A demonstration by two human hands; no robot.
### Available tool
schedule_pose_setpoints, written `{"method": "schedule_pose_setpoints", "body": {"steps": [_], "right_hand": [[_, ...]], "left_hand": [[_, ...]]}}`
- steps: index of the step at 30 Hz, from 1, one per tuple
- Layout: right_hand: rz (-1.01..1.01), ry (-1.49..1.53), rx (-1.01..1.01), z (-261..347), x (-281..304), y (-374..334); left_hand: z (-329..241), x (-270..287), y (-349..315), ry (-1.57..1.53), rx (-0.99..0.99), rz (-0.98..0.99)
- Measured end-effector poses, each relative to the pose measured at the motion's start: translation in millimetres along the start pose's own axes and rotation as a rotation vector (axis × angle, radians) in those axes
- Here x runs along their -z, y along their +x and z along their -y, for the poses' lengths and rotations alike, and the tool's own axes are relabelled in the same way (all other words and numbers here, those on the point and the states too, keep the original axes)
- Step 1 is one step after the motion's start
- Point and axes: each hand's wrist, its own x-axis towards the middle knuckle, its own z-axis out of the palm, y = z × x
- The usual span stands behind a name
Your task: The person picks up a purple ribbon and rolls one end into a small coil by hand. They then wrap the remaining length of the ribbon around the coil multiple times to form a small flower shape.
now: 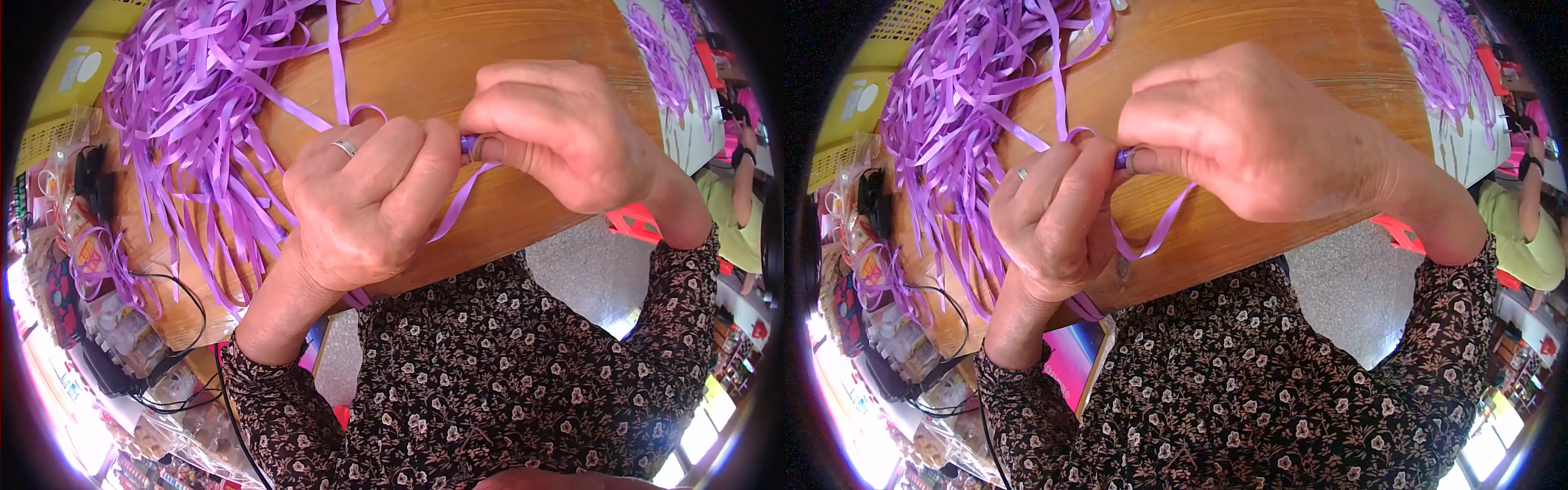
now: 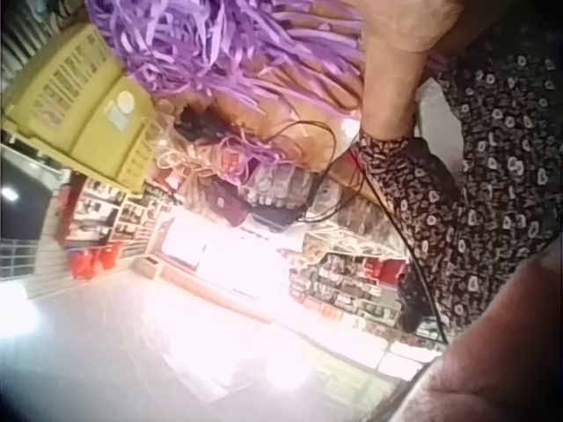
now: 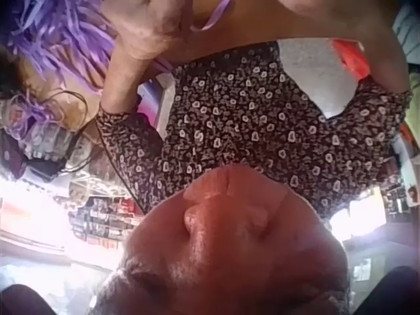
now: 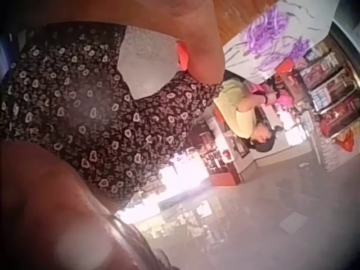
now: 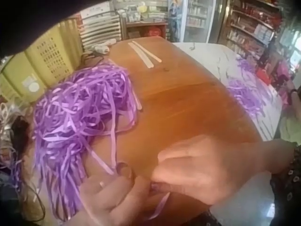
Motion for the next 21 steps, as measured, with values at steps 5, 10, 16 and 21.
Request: {"method": "schedule_pose_setpoints", "body": {"steps": [5, 10, 16, 21], "right_hand": [[0.317, 0.544, -0.419, -5, 6, 1], [0.475, 1.132, -0.863, -7, 6, -2], [0.08, 0.466, -0.481, 0, 15, 0], [-0.136, 0.118, -0.176, -3, -2, -12]], "left_hand": [[-9, 7, -3, -0.052, 0.023, 0.128], [-13, 2, -4, -0.196, 0.067, 0.209], [-15, 0, -1, -0.473, 0.476, 0.06], [-16, 0, -4, -0.562, 0.527, 0.088]]}}
